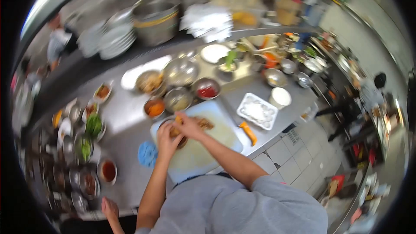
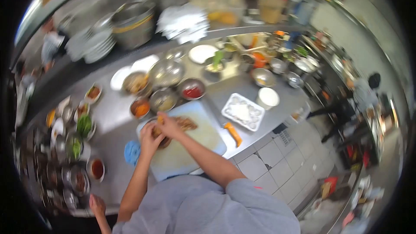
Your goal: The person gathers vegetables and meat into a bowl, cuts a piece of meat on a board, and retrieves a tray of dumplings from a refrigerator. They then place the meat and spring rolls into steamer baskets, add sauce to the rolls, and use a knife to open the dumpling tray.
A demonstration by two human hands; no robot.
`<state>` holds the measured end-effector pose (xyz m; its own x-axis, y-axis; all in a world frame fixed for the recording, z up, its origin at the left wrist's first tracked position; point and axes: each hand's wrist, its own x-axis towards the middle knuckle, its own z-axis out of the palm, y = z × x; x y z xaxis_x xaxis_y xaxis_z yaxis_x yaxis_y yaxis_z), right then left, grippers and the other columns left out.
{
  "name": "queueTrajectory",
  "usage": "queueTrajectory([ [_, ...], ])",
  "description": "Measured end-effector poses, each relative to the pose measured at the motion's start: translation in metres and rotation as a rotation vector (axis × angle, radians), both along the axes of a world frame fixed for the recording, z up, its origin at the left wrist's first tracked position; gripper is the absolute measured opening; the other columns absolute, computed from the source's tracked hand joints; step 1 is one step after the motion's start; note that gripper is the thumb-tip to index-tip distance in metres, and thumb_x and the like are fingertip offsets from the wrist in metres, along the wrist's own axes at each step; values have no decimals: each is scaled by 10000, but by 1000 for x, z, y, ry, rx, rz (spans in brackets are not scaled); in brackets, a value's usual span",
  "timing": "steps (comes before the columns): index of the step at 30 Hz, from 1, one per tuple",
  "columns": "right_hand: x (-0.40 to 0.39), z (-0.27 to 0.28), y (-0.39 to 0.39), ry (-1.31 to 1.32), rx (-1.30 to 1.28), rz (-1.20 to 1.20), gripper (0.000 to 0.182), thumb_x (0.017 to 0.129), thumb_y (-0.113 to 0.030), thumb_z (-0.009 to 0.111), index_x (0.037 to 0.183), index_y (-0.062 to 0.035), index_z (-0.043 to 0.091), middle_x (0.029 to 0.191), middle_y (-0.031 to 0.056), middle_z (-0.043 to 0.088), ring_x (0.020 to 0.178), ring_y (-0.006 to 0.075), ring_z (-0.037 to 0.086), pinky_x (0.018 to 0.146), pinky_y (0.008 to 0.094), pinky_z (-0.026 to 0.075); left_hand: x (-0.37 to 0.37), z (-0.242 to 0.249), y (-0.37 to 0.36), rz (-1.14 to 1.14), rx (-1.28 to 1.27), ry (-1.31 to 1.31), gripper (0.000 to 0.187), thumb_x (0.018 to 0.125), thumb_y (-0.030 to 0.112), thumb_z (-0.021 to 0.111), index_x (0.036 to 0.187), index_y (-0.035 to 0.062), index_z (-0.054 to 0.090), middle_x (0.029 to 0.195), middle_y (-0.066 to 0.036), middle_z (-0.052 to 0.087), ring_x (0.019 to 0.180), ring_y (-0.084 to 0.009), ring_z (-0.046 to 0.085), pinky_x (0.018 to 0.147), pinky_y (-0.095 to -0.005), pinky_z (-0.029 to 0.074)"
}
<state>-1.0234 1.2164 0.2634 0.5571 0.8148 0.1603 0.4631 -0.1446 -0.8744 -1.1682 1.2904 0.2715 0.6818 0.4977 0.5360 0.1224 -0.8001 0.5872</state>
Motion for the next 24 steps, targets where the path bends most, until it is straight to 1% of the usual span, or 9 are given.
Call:
queueTrajectory([
  [2,10,15,-6,55,-137,-51,660,875,-446,643,1369,-49,459,1162,266,634,1070,391,631,903,435,504,8,15,3,23,95,163,631,682,250,827,1236,70,585,1367,-152,521,1298,-426,411,1086,-482,345],
  [6,9,-2,4,3,-179,-58,655,857,-397,650,1367,-35,455,1152,284,617,1040,437,619,903,464,500,16,-11,19,-59,305,368,534,756,238,737,1242,73,586,1384,-129,515,1330,-442,381,1109,-505,308],
  [8,4,-3,3,-235,-239,69,598,855,-304,632,1350,-13,463,1141,278,588,1021,450,604,895,480,497,20,-24,24,-43,235,377,444,807,173,636,1229,46,583,1378,-144,511,1344,-426,382,1127,-554,261],
  [9,0,-7,4,-238,-234,52,598,855,-304,632,1350,-13,463,1141,278,588,1021,450,604,895,480,497,20,-26,22,-56,245,370,444,807,173,636,1229,46,583,1378,-144,511,1344,-426,382,1127,-554,261],
  [11,-9,-17,3,-232,-66,-45,441,874,-200,576,1261,5,519,1121,262,556,1020,445,592,884,484,495,15,-30,18,11,179,313,442,801,84,526,1235,29,581,1331,-175,529,1310,-430,411,1121,-513,278],
  [15,-20,-7,-11,-327,-48,-28,256,905,-128,508,1118,-5,579,1116,221,556,973,413,621,837,479,512,13,-32,15,24,160,235,446,802,75,531,1241,5,570,1310,-186,533,1299,-415,428,1121,-508,280],
  [18,-25,-9,-9,-350,-189,11,282,918,-158,499,1143,-7,577,1112,197,562,977,384,631,826,464,522,13,-31,11,41,163,247,445,820,81,526,1257,4,559,1343,-181,520,1329,-401,405,1131,-508,266],
  [20,-25,-7,-12,-380,-193,12,291,925,-170,491,1150,-5,575,1106,191,560,985,377,629,824,458,525,13,-34,13,53,193,334,463,829,107,529,1288,52,561,1408,-144,488,1388,-389,344,1156,-535,209],
  [24,-27,-18,-12,-493,-130,-18,311,941,-191,474,1165,3,567,1090,181,549,991,368,624,805,450,534,14,-27,12,34,216,371,471,843,70,514,1312,37,544,1451,-129,468,1395,-388,332,1154,-514,223],
])
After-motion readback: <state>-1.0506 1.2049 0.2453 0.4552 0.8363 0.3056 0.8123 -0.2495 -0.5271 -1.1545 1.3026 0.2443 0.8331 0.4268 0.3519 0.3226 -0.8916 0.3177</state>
